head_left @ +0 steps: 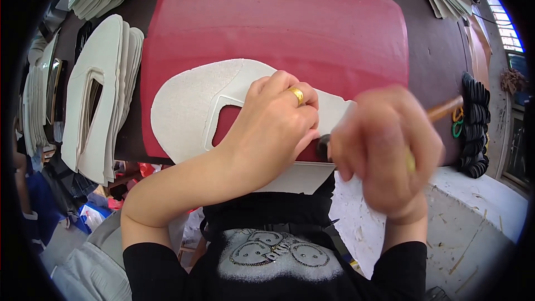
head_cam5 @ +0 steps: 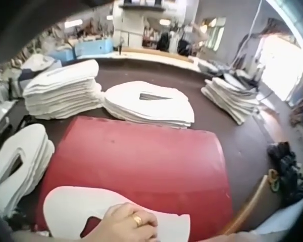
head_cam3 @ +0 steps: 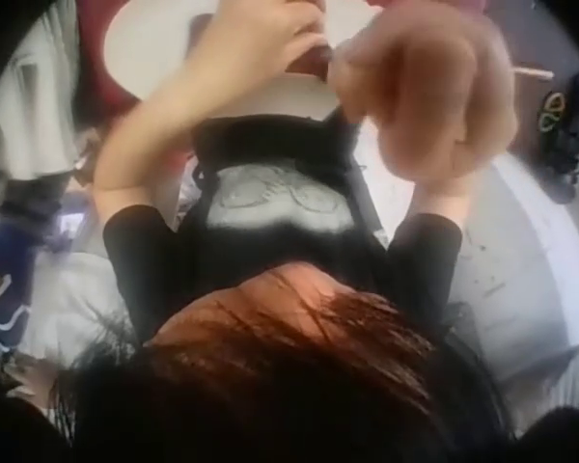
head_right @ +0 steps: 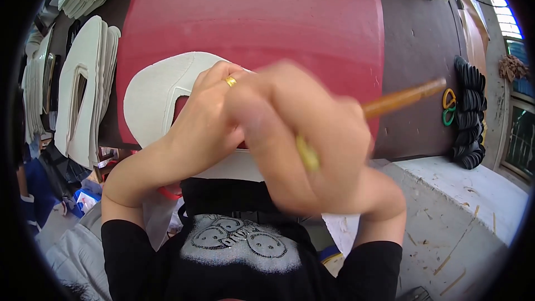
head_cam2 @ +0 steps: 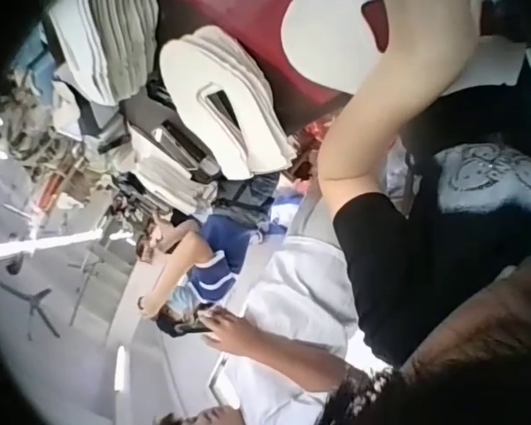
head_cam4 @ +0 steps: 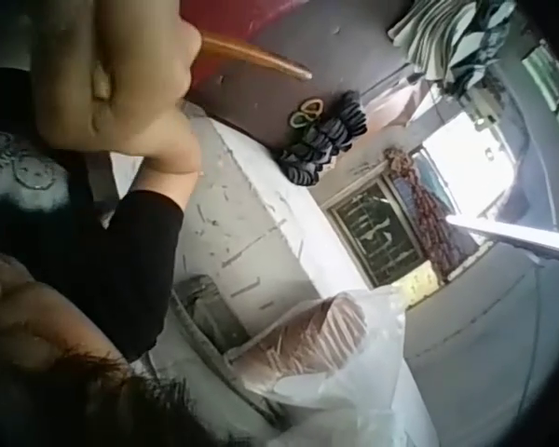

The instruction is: Apply adhesive to the edges of white shoe components using a brush and stack them.

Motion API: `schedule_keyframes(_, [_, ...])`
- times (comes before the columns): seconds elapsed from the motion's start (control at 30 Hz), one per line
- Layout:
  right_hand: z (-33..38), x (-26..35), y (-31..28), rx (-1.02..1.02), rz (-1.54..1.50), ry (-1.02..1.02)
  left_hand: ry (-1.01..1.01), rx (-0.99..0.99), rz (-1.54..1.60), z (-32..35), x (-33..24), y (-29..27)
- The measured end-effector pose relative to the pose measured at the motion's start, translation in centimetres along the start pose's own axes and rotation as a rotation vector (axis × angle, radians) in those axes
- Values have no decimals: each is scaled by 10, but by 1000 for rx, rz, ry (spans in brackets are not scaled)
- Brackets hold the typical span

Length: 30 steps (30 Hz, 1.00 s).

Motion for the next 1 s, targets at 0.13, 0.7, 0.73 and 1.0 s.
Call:
schedule_keyframes(0.13, [-4,0,6,-43,8,6,53,-17,0,-4,-3,-3])
schedule_keyframes(0.7, [-12,-11,21,73,-71,-72,51,-123,-155,18,25,-36])
schedule_keyframes(0.73, [-12,-7,22,78,-54,-83,41,-112,-143,16,24,-37])
schedule_keyframes(1.0, [-27,11,43,114,53,-187,-28,-181,-174,21,30,-46])
Point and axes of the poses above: each hand's wrist, its own z-axis away from the middle knuckle, its own y-axis out of the palm, x = y × z, the point moved 3 cm from there along -z, towards the middle knuckle, and after that the axes turned 5 degrees about -x, right-handed, at the moved point
